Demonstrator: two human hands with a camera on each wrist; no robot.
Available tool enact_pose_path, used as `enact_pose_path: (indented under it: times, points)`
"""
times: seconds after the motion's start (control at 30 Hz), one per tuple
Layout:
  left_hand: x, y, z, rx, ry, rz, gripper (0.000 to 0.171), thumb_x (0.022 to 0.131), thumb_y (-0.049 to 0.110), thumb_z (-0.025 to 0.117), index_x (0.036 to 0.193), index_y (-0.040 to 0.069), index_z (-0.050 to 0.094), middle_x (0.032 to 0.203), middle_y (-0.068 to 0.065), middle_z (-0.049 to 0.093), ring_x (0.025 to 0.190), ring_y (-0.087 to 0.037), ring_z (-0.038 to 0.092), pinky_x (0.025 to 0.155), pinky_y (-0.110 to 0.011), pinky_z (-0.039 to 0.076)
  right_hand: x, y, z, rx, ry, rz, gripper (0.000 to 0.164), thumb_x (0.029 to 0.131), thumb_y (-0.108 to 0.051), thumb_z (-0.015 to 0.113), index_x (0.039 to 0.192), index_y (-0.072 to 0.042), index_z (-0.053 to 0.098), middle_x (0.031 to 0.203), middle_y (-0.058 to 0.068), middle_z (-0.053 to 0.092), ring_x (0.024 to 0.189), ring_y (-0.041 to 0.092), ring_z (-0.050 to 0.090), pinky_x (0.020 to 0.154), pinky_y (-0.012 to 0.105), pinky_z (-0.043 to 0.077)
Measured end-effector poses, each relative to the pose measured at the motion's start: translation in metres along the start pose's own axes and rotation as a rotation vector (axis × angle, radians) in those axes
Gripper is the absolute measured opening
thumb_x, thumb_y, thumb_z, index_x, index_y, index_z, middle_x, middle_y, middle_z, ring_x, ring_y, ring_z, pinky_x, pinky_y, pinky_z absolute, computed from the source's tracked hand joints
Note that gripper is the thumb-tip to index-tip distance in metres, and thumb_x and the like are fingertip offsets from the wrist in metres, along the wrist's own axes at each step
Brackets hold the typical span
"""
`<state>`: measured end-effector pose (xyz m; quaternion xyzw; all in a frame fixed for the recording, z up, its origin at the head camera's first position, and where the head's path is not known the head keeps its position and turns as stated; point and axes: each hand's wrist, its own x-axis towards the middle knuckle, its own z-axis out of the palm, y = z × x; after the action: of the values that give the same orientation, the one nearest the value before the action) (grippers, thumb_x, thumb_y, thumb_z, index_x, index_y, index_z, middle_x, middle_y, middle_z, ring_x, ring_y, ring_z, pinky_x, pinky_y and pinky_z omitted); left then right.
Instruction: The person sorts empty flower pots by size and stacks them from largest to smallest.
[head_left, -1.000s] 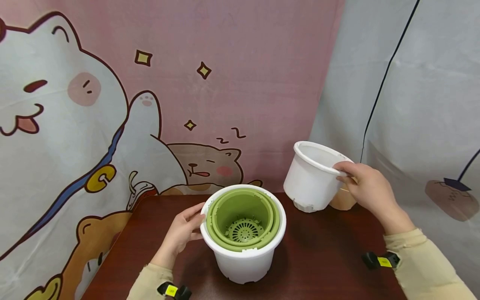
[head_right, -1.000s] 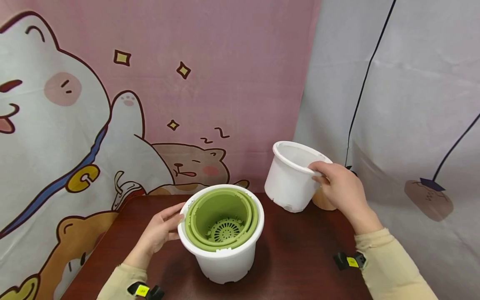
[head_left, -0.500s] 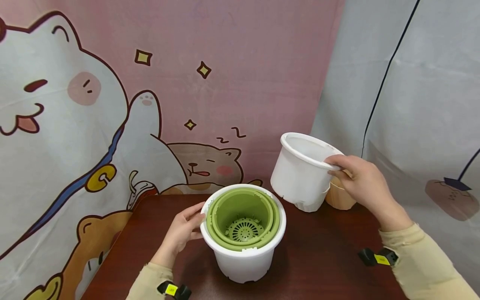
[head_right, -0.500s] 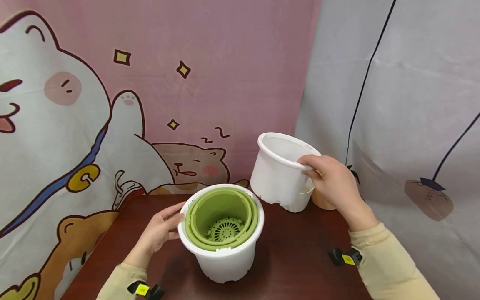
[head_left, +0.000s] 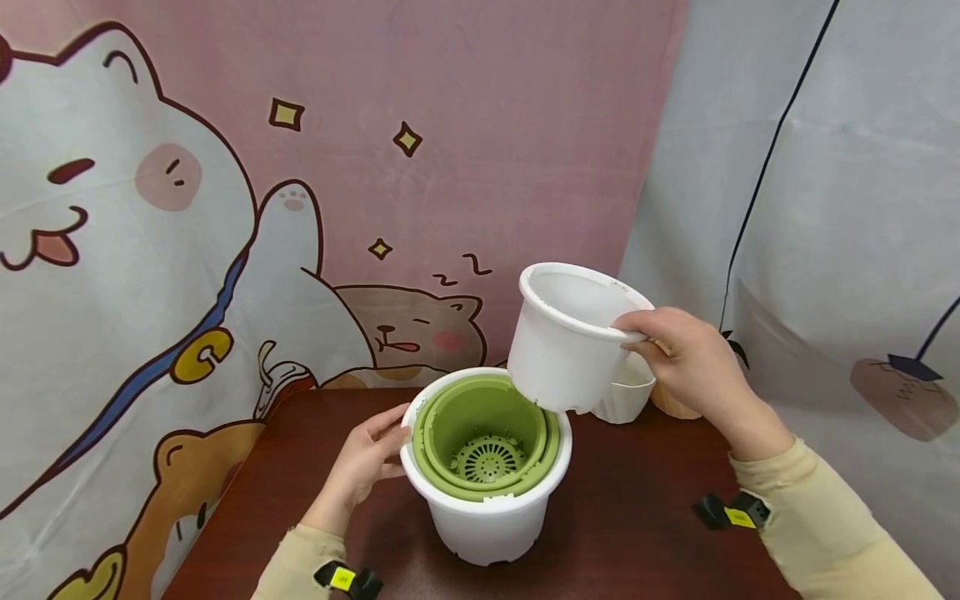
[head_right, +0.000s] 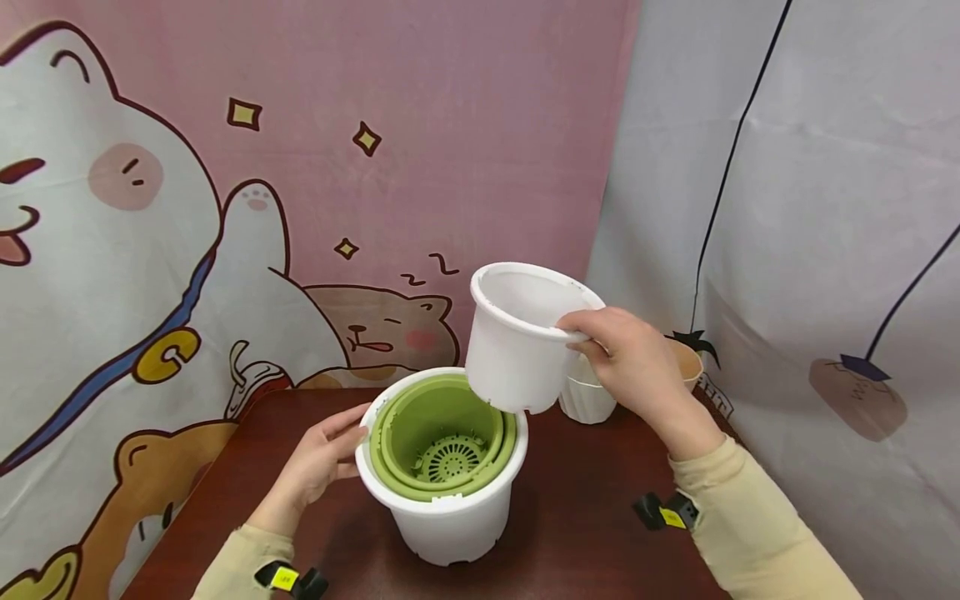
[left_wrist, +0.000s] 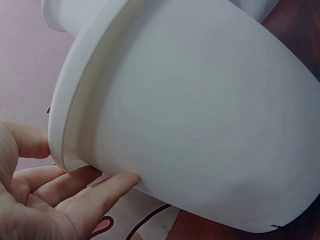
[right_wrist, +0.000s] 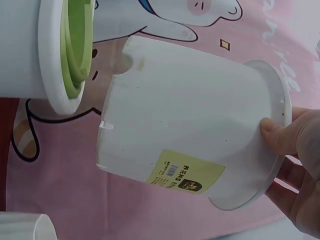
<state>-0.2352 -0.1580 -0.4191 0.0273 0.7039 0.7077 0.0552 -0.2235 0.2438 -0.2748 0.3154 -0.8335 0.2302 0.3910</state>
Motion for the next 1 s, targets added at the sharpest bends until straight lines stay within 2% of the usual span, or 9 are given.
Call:
enact_pose_path:
  times: [0.2,0.43,0.77,1.0]
  points:
    - [0.000,0.000,0.000,-0.005,-0.002,-0.001,0.046,0.099,0.010,0.060,0.143,0.003,0.051,0.124,-0.020,0.063,0.090,-0.022,0.069,0.073,-0.044,0.060,0.005,-0.008,0.009,0.054,-0.007,-0.095,0.045,0.065,0.019,0.080,0.097,-0.012,0.073,0.092,-0.001,0.069,0.086,0.018,0.061,0.082,0.015,0.042]
    - [-0.001,0.001,0.000,-0.002,-0.006,-0.002,0.046,0.099,0.011,0.060,0.144,0.004,0.051,0.125,-0.020,0.062,0.089,-0.022,0.069,0.072,-0.044,0.060,0.011,-0.017,0.019,0.078,0.003,-0.263,0.049,0.060,0.021,0.080,0.098,-0.008,0.072,0.094,0.001,0.070,0.084,0.020,0.062,0.079,0.022,0.046]
    - [-0.001,0.001,0.001,-0.001,0.007,0.001,0.045,0.099,0.011,0.060,0.143,0.003,0.052,0.126,-0.020,0.062,0.091,-0.023,0.069,0.072,-0.044,0.060,0.017,-0.032,0.034,0.130,-0.021,-0.309,0.049,0.063,0.024,0.076,0.098,-0.011,0.072,0.094,-0.003,0.070,0.086,0.018,0.063,0.077,0.026,0.049]
    - [-0.003,0.001,0.001,0.004,0.024,0.008,0.045,0.099,0.012,0.061,0.142,0.004,0.053,0.125,-0.019,0.062,0.090,-0.025,0.069,0.070,-0.045,0.060,0.019,-0.039,0.044,0.150,-0.030,-0.349,0.045,0.065,0.016,0.080,0.098,-0.014,0.071,0.094,-0.005,0.069,0.086,0.016,0.063,0.074,0.030,0.051]
